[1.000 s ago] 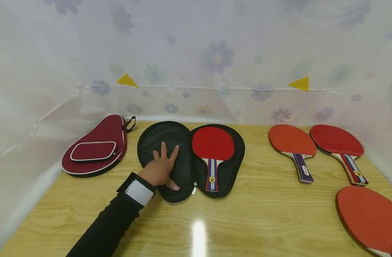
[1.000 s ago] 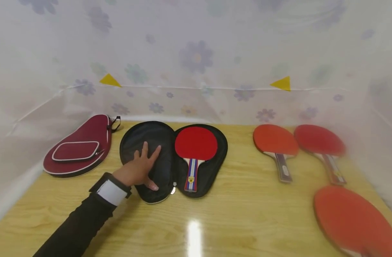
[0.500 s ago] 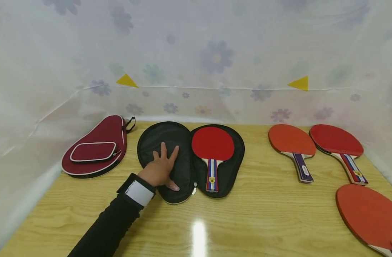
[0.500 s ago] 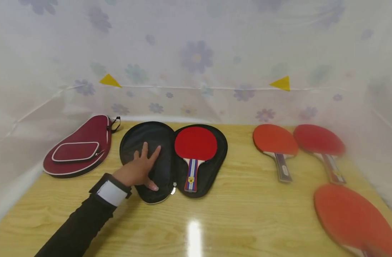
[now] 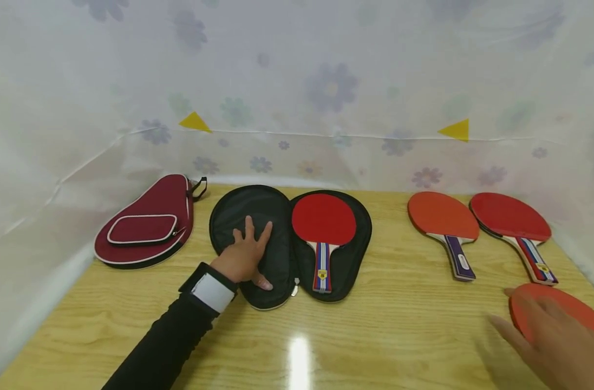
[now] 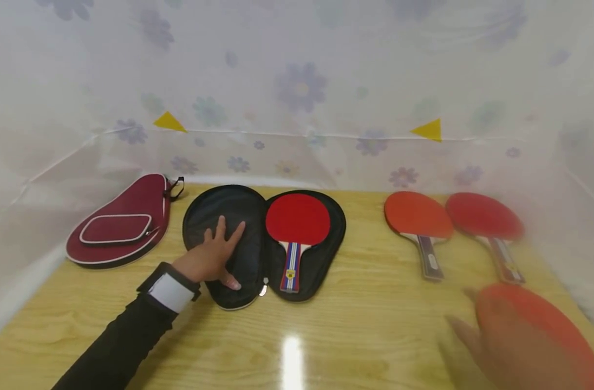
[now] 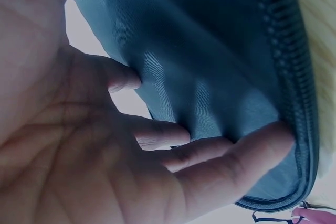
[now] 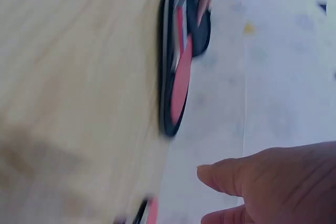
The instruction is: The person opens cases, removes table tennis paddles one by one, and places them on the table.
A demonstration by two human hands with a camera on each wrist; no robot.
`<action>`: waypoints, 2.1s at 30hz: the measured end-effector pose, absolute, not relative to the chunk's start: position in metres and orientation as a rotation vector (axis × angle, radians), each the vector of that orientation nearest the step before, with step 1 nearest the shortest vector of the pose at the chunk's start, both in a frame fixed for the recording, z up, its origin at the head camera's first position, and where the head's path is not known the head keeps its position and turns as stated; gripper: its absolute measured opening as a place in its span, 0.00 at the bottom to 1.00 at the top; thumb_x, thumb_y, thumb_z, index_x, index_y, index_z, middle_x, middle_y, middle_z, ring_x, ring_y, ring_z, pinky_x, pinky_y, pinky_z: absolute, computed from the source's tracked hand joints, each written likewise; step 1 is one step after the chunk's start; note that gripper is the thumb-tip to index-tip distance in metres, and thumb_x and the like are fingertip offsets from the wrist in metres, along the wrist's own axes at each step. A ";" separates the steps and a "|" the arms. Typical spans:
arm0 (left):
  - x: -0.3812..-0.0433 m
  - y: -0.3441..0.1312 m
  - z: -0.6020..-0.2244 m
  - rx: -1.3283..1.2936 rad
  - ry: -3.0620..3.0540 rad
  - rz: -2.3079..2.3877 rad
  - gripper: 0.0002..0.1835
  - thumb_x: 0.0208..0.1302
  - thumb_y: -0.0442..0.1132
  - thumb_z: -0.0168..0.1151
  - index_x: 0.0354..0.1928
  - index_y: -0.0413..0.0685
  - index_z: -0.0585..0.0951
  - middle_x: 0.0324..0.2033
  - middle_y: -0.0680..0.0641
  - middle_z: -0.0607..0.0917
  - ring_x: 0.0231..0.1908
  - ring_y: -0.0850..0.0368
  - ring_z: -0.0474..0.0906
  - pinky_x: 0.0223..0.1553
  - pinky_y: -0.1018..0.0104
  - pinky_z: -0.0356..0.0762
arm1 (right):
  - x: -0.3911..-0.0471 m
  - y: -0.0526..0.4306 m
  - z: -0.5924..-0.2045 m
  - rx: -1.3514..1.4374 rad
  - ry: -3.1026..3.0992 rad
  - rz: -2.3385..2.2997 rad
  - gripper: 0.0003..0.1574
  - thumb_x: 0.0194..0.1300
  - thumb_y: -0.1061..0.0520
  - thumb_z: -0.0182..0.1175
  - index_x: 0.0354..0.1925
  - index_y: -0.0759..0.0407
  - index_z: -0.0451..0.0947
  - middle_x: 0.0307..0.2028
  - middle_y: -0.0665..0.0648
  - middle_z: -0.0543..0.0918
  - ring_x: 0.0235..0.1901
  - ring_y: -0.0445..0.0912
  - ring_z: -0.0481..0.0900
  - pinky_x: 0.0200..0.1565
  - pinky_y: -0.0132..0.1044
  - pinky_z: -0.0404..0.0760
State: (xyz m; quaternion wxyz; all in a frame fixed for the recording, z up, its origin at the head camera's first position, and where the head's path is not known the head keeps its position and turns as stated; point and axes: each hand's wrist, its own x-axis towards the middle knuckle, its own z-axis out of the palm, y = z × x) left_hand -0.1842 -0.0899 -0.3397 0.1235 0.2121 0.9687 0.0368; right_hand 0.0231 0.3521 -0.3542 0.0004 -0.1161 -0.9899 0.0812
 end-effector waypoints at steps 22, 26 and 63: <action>-0.180 -0.079 -0.343 0.647 2.825 0.172 0.71 0.38 0.55 0.84 0.80 0.44 0.49 0.74 0.22 0.44 0.69 0.17 0.52 0.46 0.42 0.82 | -0.117 0.143 -0.346 0.331 -3.021 0.593 0.21 0.66 0.49 0.69 0.39 0.63 0.70 0.17 0.52 0.70 0.14 0.42 0.70 0.17 0.34 0.68; -0.181 -0.079 -0.342 0.638 2.827 0.157 0.71 0.39 0.55 0.84 0.81 0.44 0.49 0.75 0.22 0.43 0.69 0.17 0.52 0.47 0.42 0.82 | -0.120 0.135 -0.350 0.253 -3.025 0.565 0.22 0.66 0.49 0.69 0.37 0.65 0.72 0.15 0.52 0.70 0.12 0.43 0.71 0.16 0.34 0.69; -0.184 -0.078 -0.344 0.631 2.819 0.137 0.72 0.38 0.56 0.84 0.81 0.45 0.48 0.75 0.23 0.43 0.69 0.18 0.52 0.47 0.43 0.82 | -0.130 0.126 -0.369 0.213 -2.962 0.686 0.13 0.70 0.61 0.59 0.36 0.63 0.62 0.12 0.54 0.69 0.08 0.46 0.69 0.12 0.34 0.65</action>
